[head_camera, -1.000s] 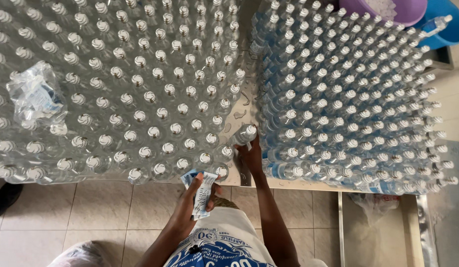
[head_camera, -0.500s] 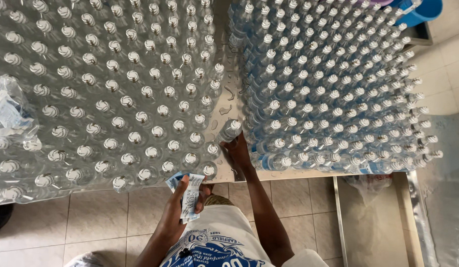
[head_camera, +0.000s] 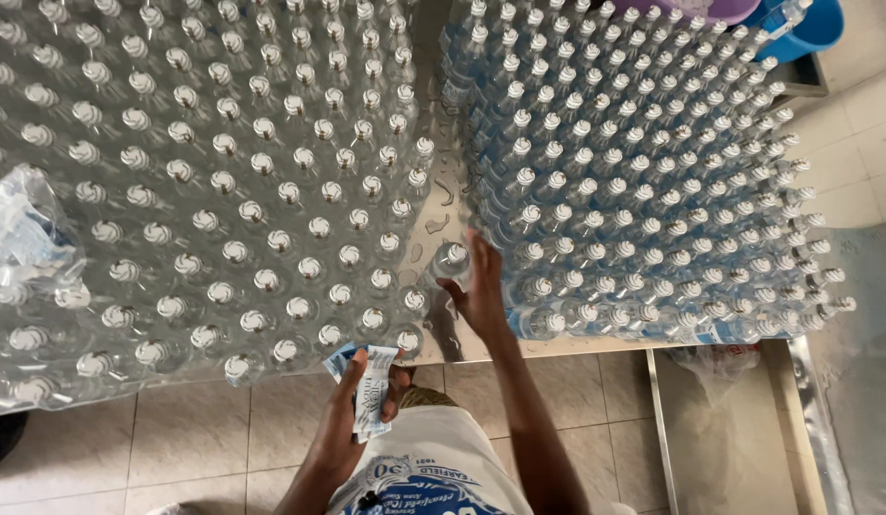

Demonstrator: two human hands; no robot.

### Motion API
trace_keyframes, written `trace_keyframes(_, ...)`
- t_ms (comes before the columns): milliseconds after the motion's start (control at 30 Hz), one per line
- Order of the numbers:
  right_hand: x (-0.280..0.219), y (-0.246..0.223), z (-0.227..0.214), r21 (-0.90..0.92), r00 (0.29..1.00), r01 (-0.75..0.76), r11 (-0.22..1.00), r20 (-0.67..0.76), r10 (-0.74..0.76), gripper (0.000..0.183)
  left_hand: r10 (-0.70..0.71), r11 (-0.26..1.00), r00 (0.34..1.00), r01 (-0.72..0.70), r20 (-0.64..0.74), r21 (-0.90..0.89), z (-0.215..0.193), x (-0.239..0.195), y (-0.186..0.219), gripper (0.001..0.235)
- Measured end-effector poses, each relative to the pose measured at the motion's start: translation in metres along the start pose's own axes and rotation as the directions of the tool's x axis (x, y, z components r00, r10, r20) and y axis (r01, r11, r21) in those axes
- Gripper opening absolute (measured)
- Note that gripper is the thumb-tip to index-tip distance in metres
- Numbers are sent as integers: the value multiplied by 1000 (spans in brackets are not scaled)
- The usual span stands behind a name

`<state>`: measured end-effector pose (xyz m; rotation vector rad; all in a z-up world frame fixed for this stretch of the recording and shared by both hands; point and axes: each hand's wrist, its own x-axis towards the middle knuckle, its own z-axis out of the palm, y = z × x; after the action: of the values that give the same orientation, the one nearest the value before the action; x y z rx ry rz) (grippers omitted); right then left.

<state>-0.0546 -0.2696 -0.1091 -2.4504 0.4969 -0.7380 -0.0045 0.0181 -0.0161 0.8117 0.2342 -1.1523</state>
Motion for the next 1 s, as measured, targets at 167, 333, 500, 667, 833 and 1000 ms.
trace_keyframes(167,46,31,-10,-221,948,74,973,320,1,79,26,999,998,-28,51,31,13,-1,8,62)
trace_keyframes(333,134,63,-13,-316,894,102,943,445,52,66,29,998,999,-28,19,-56,13,9,8,63)
trace_keyframes(500,246,129,9,-330,918,281,901,366,-152,62,51,983,997,-61,-62,-170,2,32,-6,64)
trace_keyframes(667,343,205,44,-394,922,256,883,373,-100,51,50,980,993,-69,-104,-186,3,49,-3,67)
trace_keyframes(833,370,212,42,-438,938,184,880,346,-24,52,60,971,988,-91,-141,-220,-4,65,-11,70)
trace_keyframes(1000,363,184,40,-735,936,348,582,307,-172,60,15,978,986,-49,-169,-200,8,66,-5,70)
